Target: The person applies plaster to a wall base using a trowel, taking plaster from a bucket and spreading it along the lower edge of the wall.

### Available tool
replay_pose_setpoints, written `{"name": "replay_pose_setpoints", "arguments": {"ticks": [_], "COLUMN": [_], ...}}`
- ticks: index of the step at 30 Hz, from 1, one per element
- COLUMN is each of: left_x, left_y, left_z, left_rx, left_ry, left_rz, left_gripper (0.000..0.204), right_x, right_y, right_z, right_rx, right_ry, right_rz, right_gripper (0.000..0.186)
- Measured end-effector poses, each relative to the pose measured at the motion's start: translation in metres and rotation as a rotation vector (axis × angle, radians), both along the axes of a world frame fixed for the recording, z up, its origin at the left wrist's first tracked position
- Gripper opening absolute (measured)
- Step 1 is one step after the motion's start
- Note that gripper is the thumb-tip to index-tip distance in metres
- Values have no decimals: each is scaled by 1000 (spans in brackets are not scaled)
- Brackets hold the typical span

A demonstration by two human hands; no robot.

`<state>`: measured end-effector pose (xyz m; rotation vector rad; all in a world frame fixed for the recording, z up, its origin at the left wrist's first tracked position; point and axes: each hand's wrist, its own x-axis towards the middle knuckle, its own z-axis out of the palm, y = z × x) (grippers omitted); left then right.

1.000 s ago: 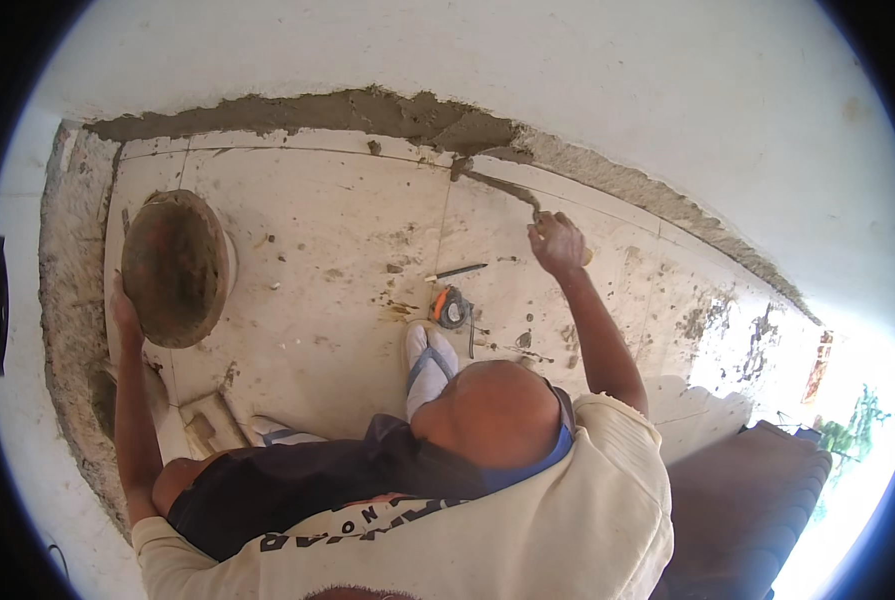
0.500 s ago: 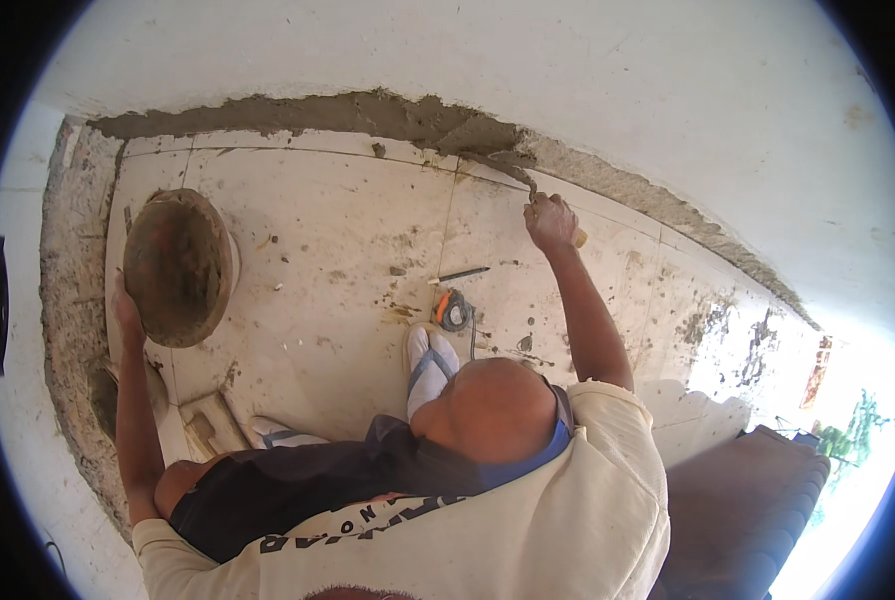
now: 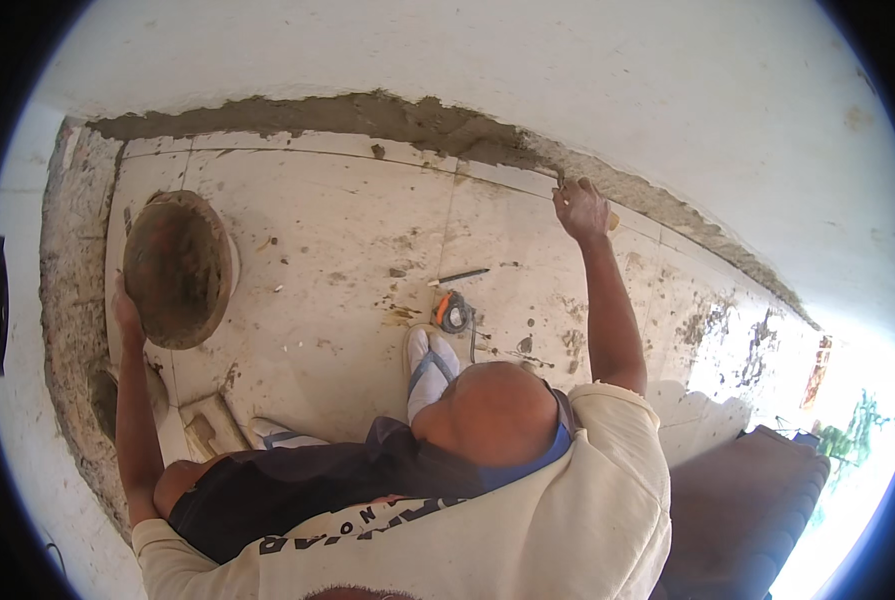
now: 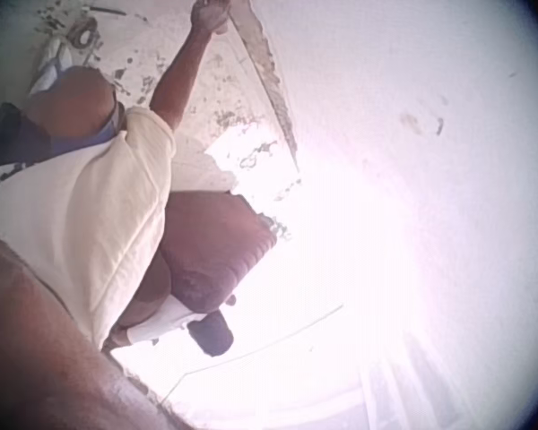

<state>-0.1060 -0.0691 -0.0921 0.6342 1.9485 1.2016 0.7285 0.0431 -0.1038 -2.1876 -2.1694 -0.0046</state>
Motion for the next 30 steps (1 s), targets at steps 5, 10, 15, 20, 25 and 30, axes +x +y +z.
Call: {"name": "replay_pose_setpoints", "arguments": {"ticks": [5, 10, 15, 20, 25, 30], "left_x": [1, 5, 7, 4, -2, 3], "left_y": [-2, 1, 0, -2, -4, -1], "left_z": [1, 4, 5, 3, 0, 2], "left_rx": [-5, -28, -18, -14, -18, -30], "left_ry": [2, 0, 13, 19, 40, 67], "left_rz": [5, 14, -12, -20, -35, -1], "left_gripper": [66, 66, 66, 66, 67, 67], "right_x": [0, 4, 5, -5, -35, -70], "right_y": [13, 14, 2, -12, -15, -17], "right_z": [47, 67, 68, 62, 33, -24], "right_rx": [0, 45, 148, 267, 301, 155], "right_ry": [-5, -53, -31, 18, 109, 131], "right_rz": [31, 55, 43, 38, 122, 153], "right_gripper": [31, 33, 31, 25, 21, 23]}}
